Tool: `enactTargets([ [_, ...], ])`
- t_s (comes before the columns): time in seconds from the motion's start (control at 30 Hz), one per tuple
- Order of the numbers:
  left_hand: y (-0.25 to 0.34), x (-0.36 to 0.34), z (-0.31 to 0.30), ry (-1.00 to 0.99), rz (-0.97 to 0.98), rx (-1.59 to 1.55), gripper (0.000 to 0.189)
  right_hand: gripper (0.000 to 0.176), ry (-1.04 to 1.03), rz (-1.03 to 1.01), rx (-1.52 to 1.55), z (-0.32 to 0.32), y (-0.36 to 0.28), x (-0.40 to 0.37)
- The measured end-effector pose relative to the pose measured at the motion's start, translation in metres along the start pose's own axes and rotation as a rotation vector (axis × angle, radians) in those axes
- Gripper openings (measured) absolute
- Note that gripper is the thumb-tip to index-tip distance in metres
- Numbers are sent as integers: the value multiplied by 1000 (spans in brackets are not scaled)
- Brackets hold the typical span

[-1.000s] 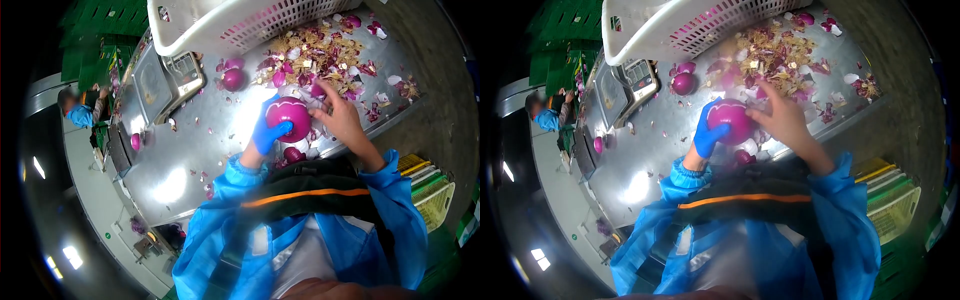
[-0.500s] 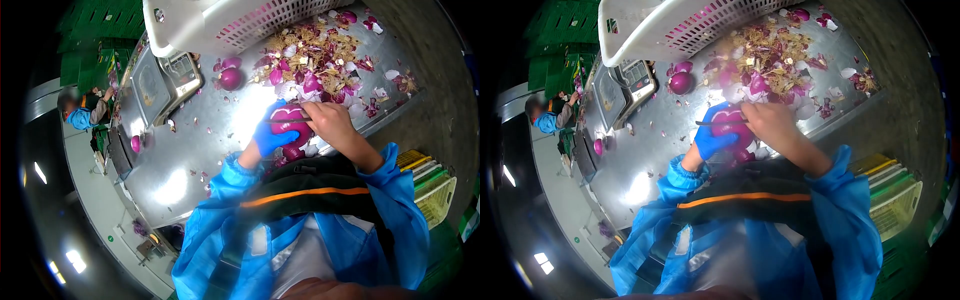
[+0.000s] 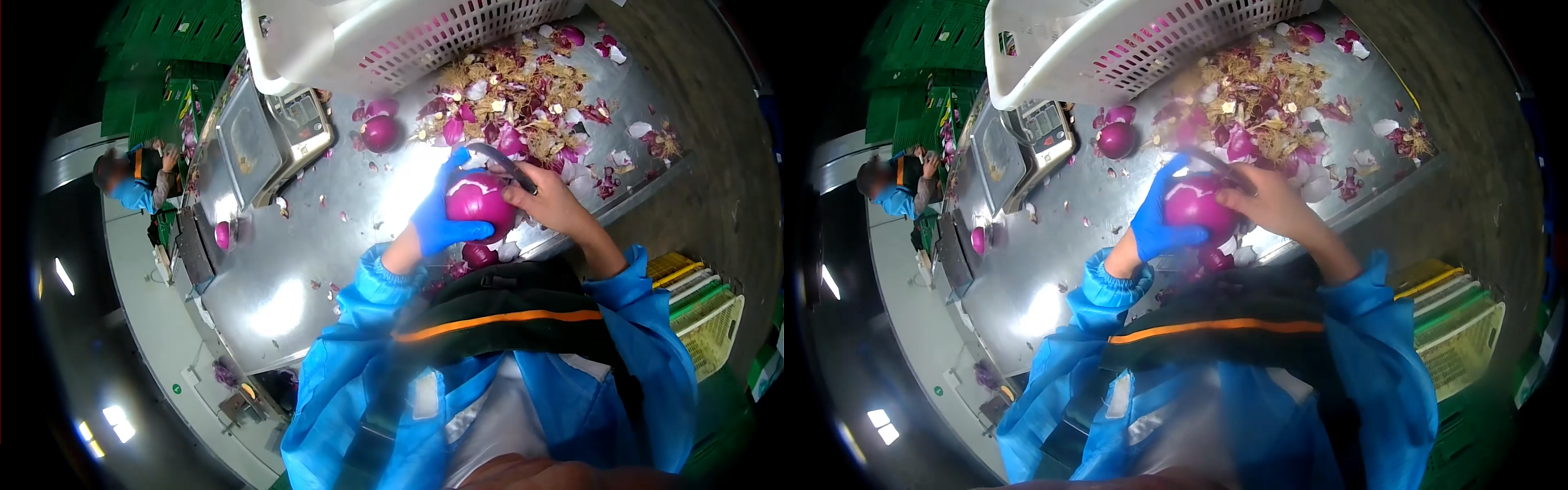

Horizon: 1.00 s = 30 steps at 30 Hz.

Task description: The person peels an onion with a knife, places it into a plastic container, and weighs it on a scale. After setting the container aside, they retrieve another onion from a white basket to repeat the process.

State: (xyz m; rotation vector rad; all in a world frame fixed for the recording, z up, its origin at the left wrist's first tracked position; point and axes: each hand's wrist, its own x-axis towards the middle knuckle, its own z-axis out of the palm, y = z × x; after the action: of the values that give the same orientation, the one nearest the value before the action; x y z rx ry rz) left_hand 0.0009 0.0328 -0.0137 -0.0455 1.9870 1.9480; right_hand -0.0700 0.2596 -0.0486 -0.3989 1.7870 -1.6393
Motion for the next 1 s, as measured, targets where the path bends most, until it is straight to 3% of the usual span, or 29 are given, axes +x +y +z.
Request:
enactTargets([
  [0.07, 3, 1, 7, 70, 27, -213, 97, 51, -16, -44, 10, 0, 3, 0],
  [0.1, -7, -1, 10, 123, 8, -384, 95, 49, 42, 28, 165, 4, -2, -3],
  [0.13, -18, -2, 13, 173, -12, -554, 93, 47, 83, 9, 52, 6, -1, -2],
  [0.17, -35, -1, 19, 159, 86, -468, 84, 46, 129, -7, -61, 7, 0, -2],
  [0.2, -36, -2, 21, 194, 27, -448, 81, 45, 173, -19, -176, 10, -5, -2],
  [0.23, -36, -4, 23, 234, -29, -431, 79, 43, 84, 139, -242, 6, -21, -6],
  [0.3, -36, -4, 21, 256, -53, -320, 73, 42, 165, -75, -396, 8, -21, -8],
  [0.47, -23, -5, 10, 174, 8, -77, 82, 31, 277, -646, -919, 13, -22, -10],
  [0.5, -23, -6, 9, 162, 34, -8, 86, 28, 301, -576, -890, 13, -17, -8],
  [0.67, -18, -11, 13, 102, 65, -232, 88, 19, 396, -212, -713, 0, 16, 14],
  [0.7, -14, -12, 16, 119, 87, -277, 89, 25, 353, -139, -755, -1, 20, 17],
  [0.83, -34, -4, 7, 172, 33, -464, 84, 41, 276, 139, -272, 6, 1, -1],
  [0.93, -34, -2, 10, 110, -38, -769, 80, 41, 301, -202, -269, 19, -16, -14],
  [1.0, -36, -1, 16, 140, -56, -845, 78, 37, 298, -200, -258, 24, -21, -15],
])
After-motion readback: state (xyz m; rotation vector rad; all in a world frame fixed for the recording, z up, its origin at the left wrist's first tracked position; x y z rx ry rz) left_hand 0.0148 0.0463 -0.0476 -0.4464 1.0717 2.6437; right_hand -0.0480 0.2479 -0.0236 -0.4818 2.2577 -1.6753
